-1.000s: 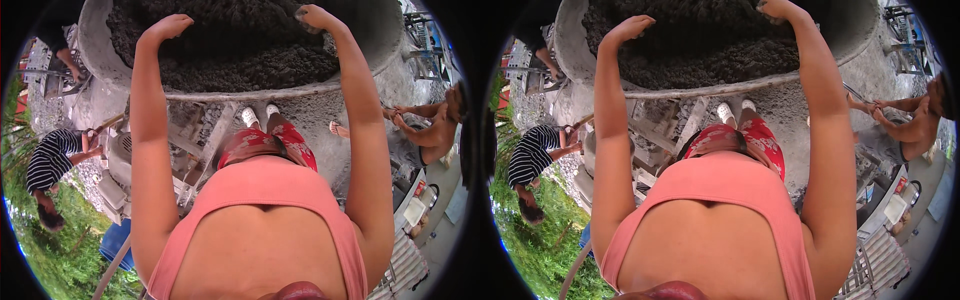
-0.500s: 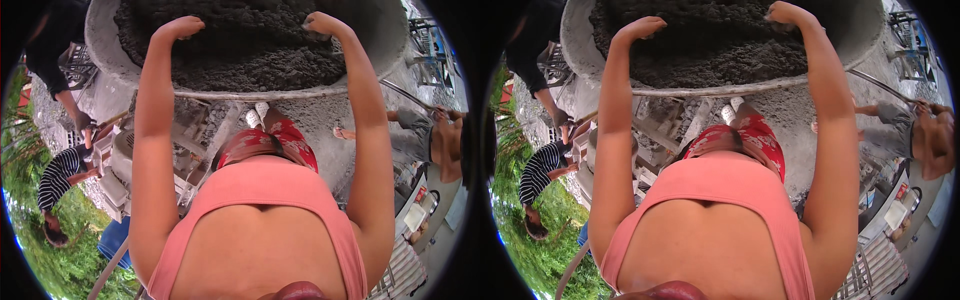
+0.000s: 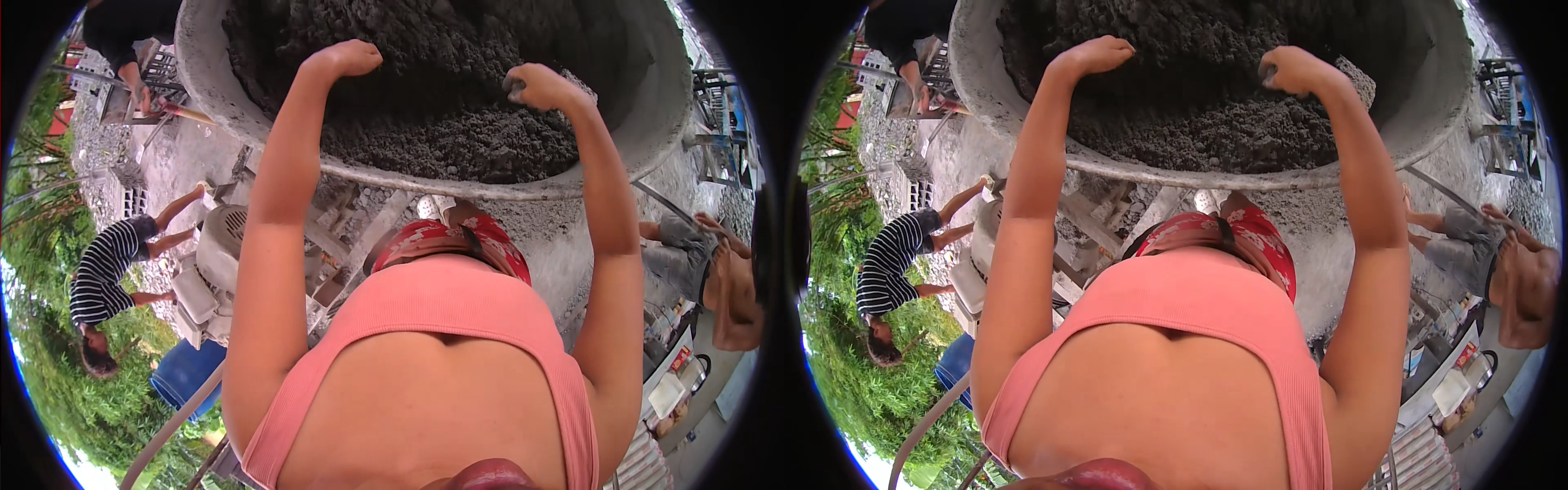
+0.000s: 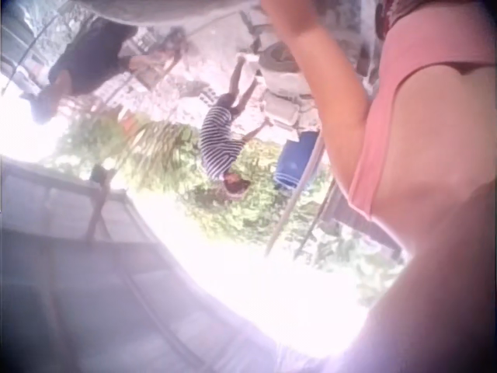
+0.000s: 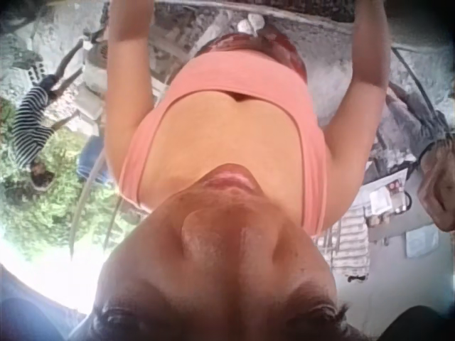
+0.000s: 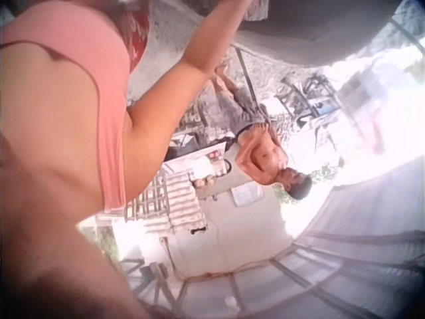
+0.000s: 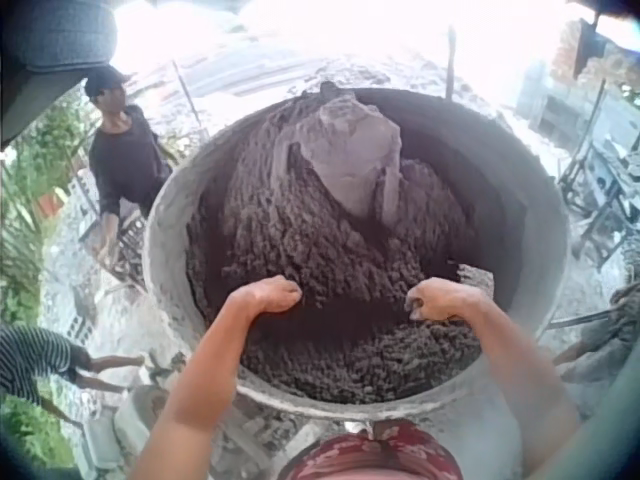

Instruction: The person uses their hands and a small shovel to mix dry concrete and aggregate inside a rotating electric concrete mixer, occasionally patting the mixture and reaching in to distribute the material.

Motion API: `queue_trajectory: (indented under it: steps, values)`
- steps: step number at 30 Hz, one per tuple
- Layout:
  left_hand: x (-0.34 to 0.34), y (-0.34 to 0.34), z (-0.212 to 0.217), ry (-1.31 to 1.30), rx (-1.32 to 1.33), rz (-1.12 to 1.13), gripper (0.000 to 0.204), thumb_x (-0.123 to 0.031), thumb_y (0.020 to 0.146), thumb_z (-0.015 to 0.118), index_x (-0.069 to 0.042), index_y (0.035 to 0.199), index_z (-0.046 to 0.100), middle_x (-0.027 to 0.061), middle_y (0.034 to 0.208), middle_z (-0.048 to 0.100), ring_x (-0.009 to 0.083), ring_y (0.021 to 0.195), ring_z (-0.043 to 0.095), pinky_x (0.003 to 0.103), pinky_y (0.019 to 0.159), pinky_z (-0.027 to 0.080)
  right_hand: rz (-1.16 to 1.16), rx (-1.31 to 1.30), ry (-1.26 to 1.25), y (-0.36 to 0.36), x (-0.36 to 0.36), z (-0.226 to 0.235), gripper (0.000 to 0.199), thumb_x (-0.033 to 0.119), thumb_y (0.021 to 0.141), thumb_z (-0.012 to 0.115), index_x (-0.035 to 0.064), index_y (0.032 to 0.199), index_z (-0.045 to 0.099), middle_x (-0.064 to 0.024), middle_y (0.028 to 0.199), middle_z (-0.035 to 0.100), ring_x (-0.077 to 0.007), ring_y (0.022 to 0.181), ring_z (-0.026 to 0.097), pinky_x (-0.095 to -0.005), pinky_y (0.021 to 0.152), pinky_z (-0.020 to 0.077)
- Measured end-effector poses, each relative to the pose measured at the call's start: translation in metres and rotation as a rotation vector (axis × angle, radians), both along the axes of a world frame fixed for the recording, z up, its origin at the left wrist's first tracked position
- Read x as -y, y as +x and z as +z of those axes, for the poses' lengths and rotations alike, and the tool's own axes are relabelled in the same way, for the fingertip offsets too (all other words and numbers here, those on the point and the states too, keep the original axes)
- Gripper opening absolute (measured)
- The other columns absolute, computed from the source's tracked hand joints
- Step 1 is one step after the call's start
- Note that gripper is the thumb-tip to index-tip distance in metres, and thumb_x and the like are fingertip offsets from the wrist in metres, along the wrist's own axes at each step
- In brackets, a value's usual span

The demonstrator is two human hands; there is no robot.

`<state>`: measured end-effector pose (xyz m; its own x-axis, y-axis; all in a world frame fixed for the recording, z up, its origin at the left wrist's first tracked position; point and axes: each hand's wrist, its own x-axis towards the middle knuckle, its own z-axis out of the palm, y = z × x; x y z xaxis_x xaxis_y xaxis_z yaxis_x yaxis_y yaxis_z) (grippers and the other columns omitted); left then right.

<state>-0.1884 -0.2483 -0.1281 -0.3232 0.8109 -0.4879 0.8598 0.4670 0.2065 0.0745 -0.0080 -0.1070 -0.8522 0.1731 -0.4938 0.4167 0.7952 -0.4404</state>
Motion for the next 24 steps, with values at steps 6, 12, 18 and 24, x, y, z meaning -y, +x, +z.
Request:
queue_trajectory:
  steps: [6,12,18,24]
  values:
    - [-0.010,0.032,0.004,0.116,0.072,0.010,0.042,-0.029,0.094,0.045,-0.017,0.133,0.052,0.0193,0.144,0.034,0.0352,0.134,0.036,0.040,0.108,0.037,0.116,0.005,0.026,0.005,0.003,-0.013,0.032,0.009,0.084,0.065,0.0079,0.116,0.064,-0.0133,0.108,0.067,-0.0294,0.092,0.065,-0.0404,0.074,0.0555]
    - [-0.015,0.044,0.009,-0.142,0.142,0.014,0.044,-0.031,0.095,0.042,-0.018,0.136,0.050,0.0168,0.148,0.027,0.0362,0.133,0.038,0.042,0.109,0.035,0.134,0.033,0.031,0.005,0.023,0.019,0.033,0.004,0.079,0.065,0.0062,0.112,0.067,-0.0155,0.106,0.068,-0.0314,0.100,0.063,-0.0416,0.085,0.0504]
    - [-0.020,0.046,0.008,-0.126,0.184,-0.058,0.045,-0.031,0.094,0.041,-0.019,0.138,0.048,0.0165,0.151,0.024,0.0357,0.133,0.038,0.042,0.109,0.034,0.195,-0.060,0.048,0.009,0.020,0.016,0.032,0.004,0.078,0.064,0.0090,0.109,0.069,-0.0143,0.104,0.068,-0.0313,0.099,0.063,-0.0413,0.085,0.0512]
    - [-0.021,0.069,0.031,-0.007,0.116,0.024,0.052,-0.027,0.093,0.047,-0.018,0.143,0.038,0.0177,0.154,0.009,0.0406,0.127,0.043,0.045,0.105,0.039,0.154,-0.075,0.092,0.012,0.020,0.031,0.031,0.004,0.076,0.066,0.0074,0.107,0.069,-0.0172,0.100,0.068,-0.0337,0.097,0.063,-0.0414,0.086,0.0498]
